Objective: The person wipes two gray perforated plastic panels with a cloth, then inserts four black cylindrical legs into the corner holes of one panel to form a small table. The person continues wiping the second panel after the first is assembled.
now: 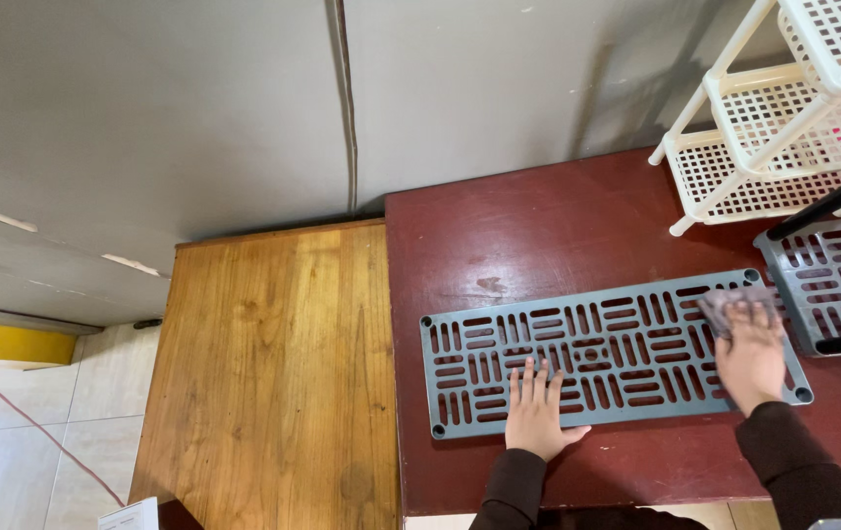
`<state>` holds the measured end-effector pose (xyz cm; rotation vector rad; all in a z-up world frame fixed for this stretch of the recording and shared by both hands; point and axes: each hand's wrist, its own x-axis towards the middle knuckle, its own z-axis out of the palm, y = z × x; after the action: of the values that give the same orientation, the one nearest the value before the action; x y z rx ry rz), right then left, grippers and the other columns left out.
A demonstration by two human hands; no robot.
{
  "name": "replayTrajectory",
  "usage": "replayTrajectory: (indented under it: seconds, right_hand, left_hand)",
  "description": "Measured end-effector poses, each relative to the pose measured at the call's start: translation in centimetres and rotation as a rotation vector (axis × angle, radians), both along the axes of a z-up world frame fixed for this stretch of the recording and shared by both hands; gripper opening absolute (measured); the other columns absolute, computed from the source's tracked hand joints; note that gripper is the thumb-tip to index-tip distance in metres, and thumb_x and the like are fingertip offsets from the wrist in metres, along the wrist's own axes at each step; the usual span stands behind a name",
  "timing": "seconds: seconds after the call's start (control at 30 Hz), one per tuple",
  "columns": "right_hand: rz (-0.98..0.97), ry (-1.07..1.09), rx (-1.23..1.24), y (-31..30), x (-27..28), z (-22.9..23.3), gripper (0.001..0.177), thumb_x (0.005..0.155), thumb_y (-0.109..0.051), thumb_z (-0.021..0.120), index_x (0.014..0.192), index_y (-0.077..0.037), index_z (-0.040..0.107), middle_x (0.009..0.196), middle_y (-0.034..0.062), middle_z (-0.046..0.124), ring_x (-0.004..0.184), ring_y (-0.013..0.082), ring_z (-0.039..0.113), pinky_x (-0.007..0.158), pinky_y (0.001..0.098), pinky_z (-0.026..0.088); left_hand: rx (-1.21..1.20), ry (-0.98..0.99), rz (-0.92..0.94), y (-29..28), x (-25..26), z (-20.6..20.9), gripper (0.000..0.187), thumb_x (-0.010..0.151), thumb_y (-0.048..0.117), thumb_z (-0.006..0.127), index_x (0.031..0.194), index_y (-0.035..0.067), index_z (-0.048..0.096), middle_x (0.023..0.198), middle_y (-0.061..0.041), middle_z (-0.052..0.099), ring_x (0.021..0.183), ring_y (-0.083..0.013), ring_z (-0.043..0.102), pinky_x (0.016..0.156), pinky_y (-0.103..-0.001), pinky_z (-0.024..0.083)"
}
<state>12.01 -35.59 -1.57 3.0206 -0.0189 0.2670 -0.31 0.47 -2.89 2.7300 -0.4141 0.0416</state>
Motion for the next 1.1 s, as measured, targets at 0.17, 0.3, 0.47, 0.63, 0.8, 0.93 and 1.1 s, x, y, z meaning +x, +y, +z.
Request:
replayTrajectory:
  seconds: [0.17,0.3,0.47,0.63,0.8,0.93,1.1]
  right_hand:
    - [0.419,-0.071,0.344,5.2,-1.4,-1.1,0.051,0.103,-0.022,0.047,0.153,-0.011,0.047,0.157,0.0080,0.049,0.160,0.0212,0.033,0.140,0.0504,0.020]
    - [0.196,0.384,-0.640,2.3,0.4,1.7,0.064,0.102,-0.037,0.038,0.164,-0.027,0.026,0.170,-0.0031,0.027,0.157,0.0169,0.015,0.128,0.0504,0.009]
    - [-0.020,0.215,-0.423,-2.0,2.6,2.6,0.056,0.106,-0.035,0.040,0.161,-0.024,0.038,0.168,-0.0043,0.039,0.162,0.0176,0.025,0.136,0.0497,0.013]
    - [0.180,-0.006,0.036,3.1,3.0,-1.3,0.057,0.108,-0.029,0.039,0.163,-0.011,0.039,0.167,0.0087,0.043,0.163,0.0257,0.029,0.139,0.0475,0.017]
    - [0.318,0.215,-0.447,3.3,3.6,-0.8,0.062,0.103,-0.043,0.036,0.161,-0.024,0.027,0.169,-0.0029,0.029,0.160,0.0146,0.020,0.134,0.0450,0.011]
    - [0.035,0.249,-0.597,-2.4,5.8,2.2,0.058,0.105,-0.039,0.035,0.160,-0.021,0.032,0.168,-0.0010,0.029,0.159,0.0200,0.020,0.129,0.0484,0.012]
    - [-0.001,0.165,-0.303,-2.6,5.4,0.5,0.056,0.109,-0.033,0.040,0.160,-0.010,0.046,0.166,0.0089,0.045,0.161,0.0230,0.033,0.139,0.0451,0.019]
  left_hand:
    - [0.040,0.020,0.003,-0.3,0.2,0.0,0.107,0.078,0.074,0.070,0.154,0.005,0.043,0.162,-0.022,0.036,0.157,-0.0409,0.015,0.125,-0.060,0.006]
    - [0.018,0.003,0.003,-0.1,0.0,0.1,0.105,0.079,0.073,0.071,0.155,0.005,0.043,0.162,-0.022,0.037,0.158,-0.0406,0.017,0.126,-0.059,0.007]
    - [-0.015,-0.001,0.014,0.0,-0.1,0.3,0.104,0.079,0.071,0.073,0.156,0.007,0.044,0.163,-0.020,0.038,0.158,-0.0399,0.019,0.128,-0.059,0.007]
    - [0.023,-0.003,0.020,-0.2,0.0,0.6,0.108,0.076,0.073,0.073,0.155,0.006,0.043,0.163,-0.021,0.036,0.158,-0.0396,0.015,0.126,-0.059,0.007]
    - [0.033,0.028,0.020,-0.2,0.1,0.8,0.108,0.077,0.074,0.073,0.155,0.006,0.042,0.163,-0.020,0.034,0.158,-0.0397,0.014,0.126,-0.059,0.007]
    - [0.006,0.015,0.022,-0.1,0.1,0.8,0.107,0.077,0.072,0.074,0.156,0.007,0.043,0.166,-0.019,0.034,0.160,-0.0391,0.015,0.127,-0.058,0.007]
    - [0.021,0.033,0.012,-0.2,0.3,0.9,0.106,0.077,0.072,0.074,0.154,0.006,0.044,0.164,-0.021,0.034,0.159,-0.0397,0.014,0.126,-0.059,0.007]
